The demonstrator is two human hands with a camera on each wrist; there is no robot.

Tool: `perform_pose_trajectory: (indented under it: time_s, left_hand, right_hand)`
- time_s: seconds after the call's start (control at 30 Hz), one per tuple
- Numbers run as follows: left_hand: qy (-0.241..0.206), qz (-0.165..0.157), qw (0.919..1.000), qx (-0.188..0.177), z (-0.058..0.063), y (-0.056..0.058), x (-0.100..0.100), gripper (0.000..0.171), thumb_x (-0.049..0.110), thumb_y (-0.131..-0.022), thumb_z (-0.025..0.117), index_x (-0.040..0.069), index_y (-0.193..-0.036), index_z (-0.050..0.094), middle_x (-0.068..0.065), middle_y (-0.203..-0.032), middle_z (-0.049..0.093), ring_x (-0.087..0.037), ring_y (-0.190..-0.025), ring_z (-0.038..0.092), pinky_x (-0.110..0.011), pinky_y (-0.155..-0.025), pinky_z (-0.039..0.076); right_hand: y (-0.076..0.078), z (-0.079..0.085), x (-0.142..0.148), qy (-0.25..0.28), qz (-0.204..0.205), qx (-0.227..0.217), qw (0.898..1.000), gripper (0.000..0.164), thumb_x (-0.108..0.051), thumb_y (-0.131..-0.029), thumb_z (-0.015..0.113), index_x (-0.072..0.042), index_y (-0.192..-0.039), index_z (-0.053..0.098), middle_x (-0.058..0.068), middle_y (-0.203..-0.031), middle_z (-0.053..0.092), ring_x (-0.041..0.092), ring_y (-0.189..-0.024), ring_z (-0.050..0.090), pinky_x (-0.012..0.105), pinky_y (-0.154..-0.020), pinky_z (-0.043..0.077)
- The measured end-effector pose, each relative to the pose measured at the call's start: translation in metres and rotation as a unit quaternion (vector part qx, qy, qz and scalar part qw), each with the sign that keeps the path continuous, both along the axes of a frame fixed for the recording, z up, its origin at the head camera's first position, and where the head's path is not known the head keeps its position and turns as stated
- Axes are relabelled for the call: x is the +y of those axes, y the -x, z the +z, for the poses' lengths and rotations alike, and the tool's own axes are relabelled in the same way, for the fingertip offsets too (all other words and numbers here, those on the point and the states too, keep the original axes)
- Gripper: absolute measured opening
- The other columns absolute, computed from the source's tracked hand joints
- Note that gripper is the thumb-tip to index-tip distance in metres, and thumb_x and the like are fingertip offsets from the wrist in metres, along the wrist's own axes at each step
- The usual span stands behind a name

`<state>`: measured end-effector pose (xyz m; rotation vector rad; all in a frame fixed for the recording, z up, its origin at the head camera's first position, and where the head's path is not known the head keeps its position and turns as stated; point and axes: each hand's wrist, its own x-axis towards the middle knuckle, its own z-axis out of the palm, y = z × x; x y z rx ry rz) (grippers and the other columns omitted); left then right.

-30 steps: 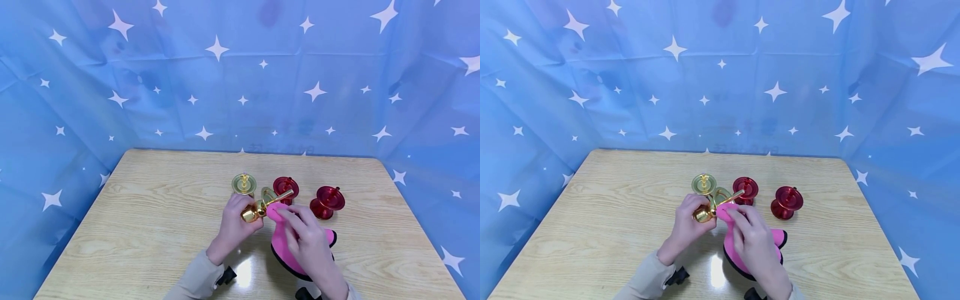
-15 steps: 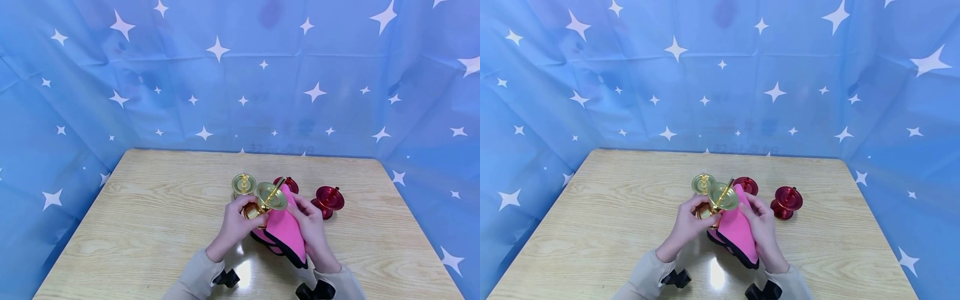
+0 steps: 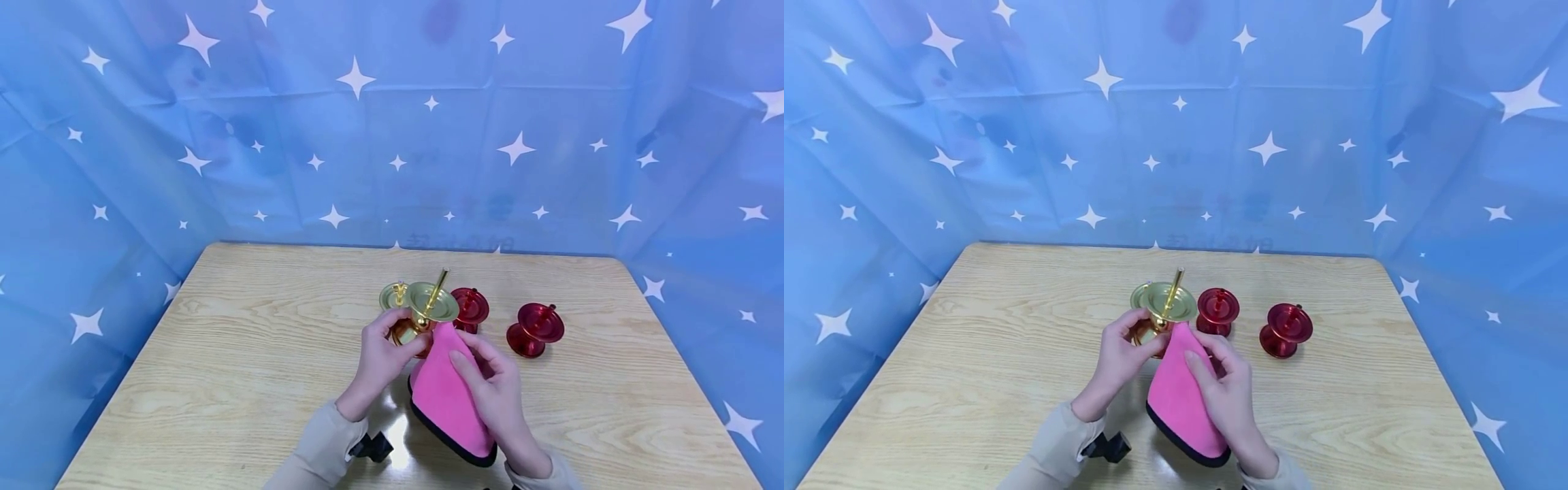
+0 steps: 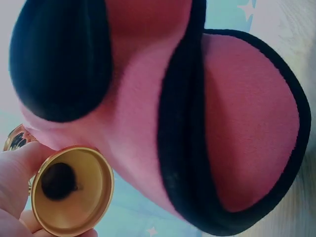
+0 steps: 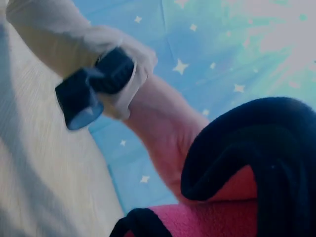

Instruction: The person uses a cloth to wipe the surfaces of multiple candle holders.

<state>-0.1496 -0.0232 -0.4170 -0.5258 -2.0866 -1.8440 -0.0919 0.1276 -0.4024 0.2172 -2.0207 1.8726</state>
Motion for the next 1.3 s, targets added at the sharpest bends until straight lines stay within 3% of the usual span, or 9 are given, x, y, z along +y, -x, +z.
perform_pose_trajectory:
  time_s: [0.13,0.3,0.4,0.5,0.63,0.77,1.03,1.3]
  left_hand:
    - [-0.012,-0.014,0.9996,-0.022,-0.01,0.004,0.0,0.027,-0.006,-0.07,0.075,-0.003,-0.095,0.067,-0.015,-0.095,0.066,-0.016,-0.085,0.059,-0.027,-0.074,0.053]
    - [-0.045,-0.072,0.9949,-0.055,-0.009,0.002,-0.004,0.028,-0.006,-0.071,0.073,-0.004,-0.099,0.067,-0.016,-0.097,0.064,-0.014,-0.088,0.059,-0.028,-0.078,0.053]
    - [-0.053,-0.113,0.99,-0.066,-0.005,0.0,-0.005,0.031,-0.005,-0.072,0.072,-0.006,-0.102,0.066,-0.018,-0.101,0.064,-0.012,-0.09,0.06,-0.029,-0.079,0.052]
    - [-0.062,-0.147,0.9847,-0.069,-0.001,-0.002,-0.006,0.032,-0.006,-0.073,0.072,-0.009,-0.104,0.064,-0.02,-0.107,0.062,-0.012,-0.096,0.058,-0.03,-0.083,0.051]
    - [-0.08,-0.165,0.9804,-0.072,0.003,-0.003,-0.005,0.03,-0.009,-0.073,0.069,-0.011,-0.102,0.063,-0.023,-0.108,0.06,-0.012,-0.097,0.056,-0.029,-0.085,0.05]
    - [-0.09,-0.148,0.982,-0.075,0.002,-0.003,-0.002,0.028,-0.01,-0.073,0.068,-0.013,-0.101,0.063,-0.024,-0.103,0.059,-0.012,-0.095,0.055,-0.027,-0.085,0.05]
    - [-0.112,-0.065,0.9854,-0.11,-0.001,0.0,0.0,0.025,-0.008,-0.073,0.069,-0.01,-0.098,0.066,-0.016,-0.097,0.06,-0.013,-0.093,0.057,-0.025,-0.085,0.049]
    - [-0.154,-0.07,0.9725,-0.16,0.0,0.002,0.0,0.026,-0.006,-0.077,0.068,-0.014,-0.101,0.063,-0.005,-0.099,0.061,-0.013,-0.093,0.057,-0.023,-0.082,0.048]
  right_hand:
    - [0.001,-0.003,0.001,-0.06,-0.004,0.084,0.995,0.029,0.017,-0.078,0.062,0.01,-0.107,0.063,0.006,-0.101,0.066,0.006,-0.087,0.061,0.016,-0.069,0.05]
    - [0.013,-0.015,0.005,-0.148,-0.055,0.158,0.975,0.032,0.021,-0.069,0.066,0.008,-0.098,0.067,0.018,-0.093,0.066,0.01,-0.088,0.061,0.013,-0.075,0.047]
    - [0.022,-0.019,0.011,-0.16,-0.064,0.157,0.972,0.028,0.022,-0.069,0.066,0.007,-0.092,0.069,0.018,-0.089,0.066,0.009,-0.087,0.061,0.011,-0.076,0.045]
    - [0.029,-0.018,0.018,-0.139,-0.056,0.134,0.98,0.022,0.02,-0.072,0.064,0.008,-0.09,0.068,0.014,-0.089,0.067,0.005,-0.087,0.06,0.011,-0.075,0.044]
    - [0.033,-0.015,0.023,-0.141,-0.037,0.117,0.982,0.021,0.018,-0.075,0.064,0.005,-0.09,0.069,0.008,-0.09,0.067,0.003,-0.088,0.058,0.012,-0.075,0.044]
    - [0.032,-0.014,0.023,-0.192,-0.014,0.134,0.972,0.027,0.019,-0.072,0.066,0.001,-0.091,0.071,0.009,-0.088,0.067,0.011,-0.082,0.059,0.012,-0.071,0.044]
    - [0.011,-0.003,0.014,-0.237,-0.005,0.157,0.959,0.033,0.017,-0.07,0.069,0.001,-0.099,0.07,0.009,-0.092,0.066,0.012,-0.074,0.055,0.013,-0.057,0.04]
    - [0.003,0.002,0.01,-0.207,0.013,0.196,0.958,0.038,0.017,-0.071,0.066,0.0,-0.105,0.069,0.014,-0.098,0.065,0.015,-0.084,0.06,0.013,-0.064,0.044]
